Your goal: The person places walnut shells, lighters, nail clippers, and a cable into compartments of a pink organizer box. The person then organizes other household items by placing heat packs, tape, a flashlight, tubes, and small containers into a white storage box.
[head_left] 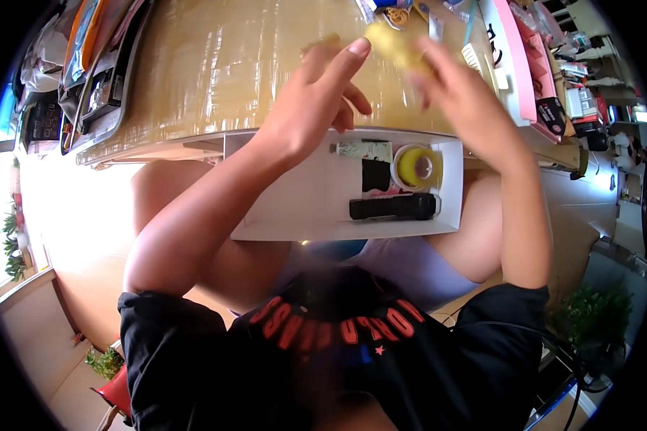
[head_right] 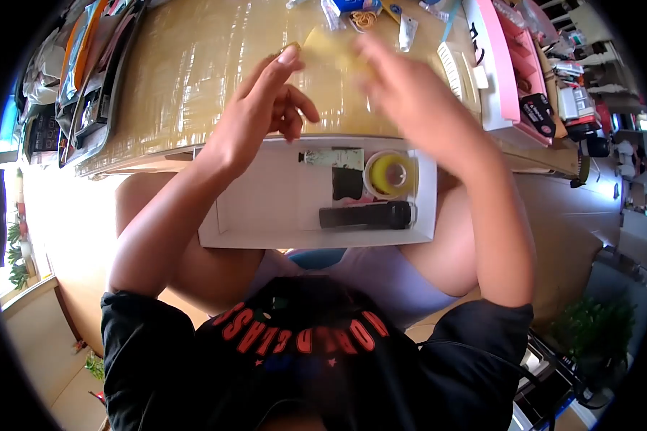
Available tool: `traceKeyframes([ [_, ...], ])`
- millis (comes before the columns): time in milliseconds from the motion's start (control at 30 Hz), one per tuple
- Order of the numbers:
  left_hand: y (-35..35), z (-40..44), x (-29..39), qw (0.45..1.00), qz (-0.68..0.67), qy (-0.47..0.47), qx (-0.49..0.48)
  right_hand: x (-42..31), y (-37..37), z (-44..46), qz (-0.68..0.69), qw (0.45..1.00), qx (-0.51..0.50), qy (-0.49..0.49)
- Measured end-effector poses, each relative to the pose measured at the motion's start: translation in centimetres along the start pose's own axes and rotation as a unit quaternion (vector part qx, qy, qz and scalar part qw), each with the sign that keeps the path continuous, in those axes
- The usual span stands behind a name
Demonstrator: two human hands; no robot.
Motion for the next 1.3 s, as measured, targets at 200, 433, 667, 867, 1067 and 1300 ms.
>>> traceKeyframes([
  [200, 0.0, -1.5, -2.1, 0.961, 0.215, -0.027, -0.173, 3.0, 3.9, -3.9, 0.076, 0.973, -0.206, -0.066],
  [433, 0.1, -0.2, -5.8, 0.896, 0.390, 0.009, -0.210, 2.9, 6.1, -3.2, -0.021, 0.933, -0.356, 0.058],
  [667, 1.5, -0.8, -9.8, 0.820, 0.557, 0.050, -0.126, 6.2, 11.3, -2.0, -0.074, 0.939, -0.328, 0.067],
  [867, 2.1, -0.8, -10.3, 0.772, 0.622, 0.036, -0.124, 4.3, 10.3, -1.6, -0.130, 0.924, -0.355, 0.060],
  [1067, 2.2, -0.7, -10.5, 0.683, 0.717, -0.015, -0.139, 4.8, 6.2, -1.4, -0.014, 0.943, -0.326, 0.071],
  [1300, 2.6, -0.5, -9.7, 0.707, 0.685, 0.016, -0.175, 7.6, 1.4, 2.8, 0.061, 0.990, 0.126, 0.011],
])
Point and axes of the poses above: each hand's wrist, its own z-axis towards the middle knuckle, its own y-axis out of the palm, x = y × z, the point moved 2 cm from there along z, towards the middle knuckle, and after that the axes turned 5 degrees about x, right-handed, at the moved point
